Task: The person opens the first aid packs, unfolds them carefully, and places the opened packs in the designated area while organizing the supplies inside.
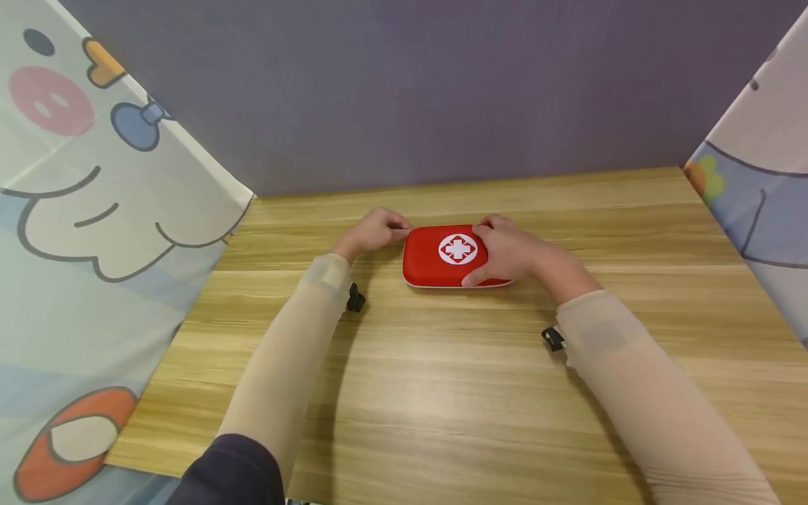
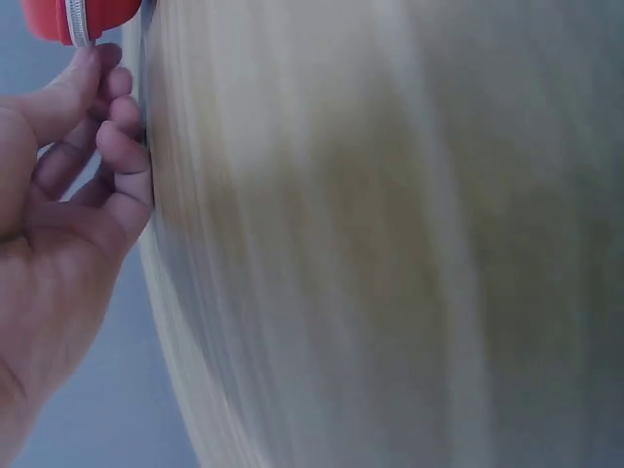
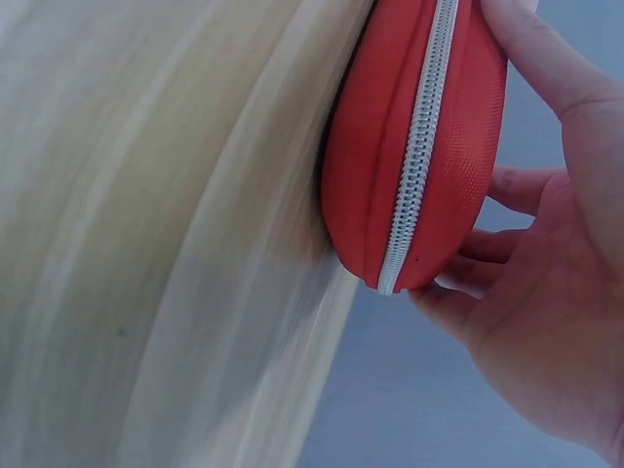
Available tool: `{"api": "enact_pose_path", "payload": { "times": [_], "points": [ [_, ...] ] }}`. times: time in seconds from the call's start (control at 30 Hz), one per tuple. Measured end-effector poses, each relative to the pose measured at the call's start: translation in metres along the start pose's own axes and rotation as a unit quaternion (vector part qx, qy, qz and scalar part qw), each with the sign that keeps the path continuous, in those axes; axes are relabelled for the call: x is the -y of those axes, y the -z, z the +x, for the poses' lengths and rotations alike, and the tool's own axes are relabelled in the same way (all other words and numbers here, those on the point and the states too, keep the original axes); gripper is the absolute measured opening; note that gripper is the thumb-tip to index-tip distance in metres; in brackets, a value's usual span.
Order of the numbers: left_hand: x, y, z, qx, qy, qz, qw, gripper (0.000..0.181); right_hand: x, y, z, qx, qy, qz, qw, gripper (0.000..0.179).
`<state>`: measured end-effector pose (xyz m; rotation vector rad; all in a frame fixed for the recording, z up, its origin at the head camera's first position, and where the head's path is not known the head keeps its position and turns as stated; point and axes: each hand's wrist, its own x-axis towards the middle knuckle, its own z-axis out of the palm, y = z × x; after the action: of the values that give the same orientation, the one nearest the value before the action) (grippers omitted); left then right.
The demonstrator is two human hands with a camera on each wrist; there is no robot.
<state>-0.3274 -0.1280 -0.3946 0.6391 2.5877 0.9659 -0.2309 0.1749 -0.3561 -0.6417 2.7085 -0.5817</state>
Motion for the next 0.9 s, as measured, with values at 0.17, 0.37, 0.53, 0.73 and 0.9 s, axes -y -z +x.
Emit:
{"api": "enact_pose_path", "payload": {
  "times": [0.17,0.37,0.53,0.73,0.9],
  "points": [
    [0.003,0.004,-0.005,-0.029,0.009,-0.002,0.9995,0.017,-0.001,-0.001,0.001,-0.003,-0.009,0.011,0.9999,0.117],
    [0.006,0.006,-0.008,-0.033,0.021,-0.016,0.9991,0.016,-0.004,-0.003,0.002,-0.008,-0.010,0.007,0.9999,0.117],
    [0.008,0.006,-0.008,-0.048,0.025,0.000,0.9985,0.016,-0.003,-0.003,0.003,-0.005,-0.013,0.002,0.9999,0.118],
    [0.007,0.007,-0.011,-0.047,0.019,0.007,0.9987,0.015,-0.004,-0.001,0.001,0.000,-0.020,-0.004,0.9998,0.119],
    [0.008,0.009,-0.018,-0.030,0.011,0.026,0.9992,0.014,-0.005,0.000,0.000,0.007,-0.023,-0.007,0.9997,0.122]
  ]
}}
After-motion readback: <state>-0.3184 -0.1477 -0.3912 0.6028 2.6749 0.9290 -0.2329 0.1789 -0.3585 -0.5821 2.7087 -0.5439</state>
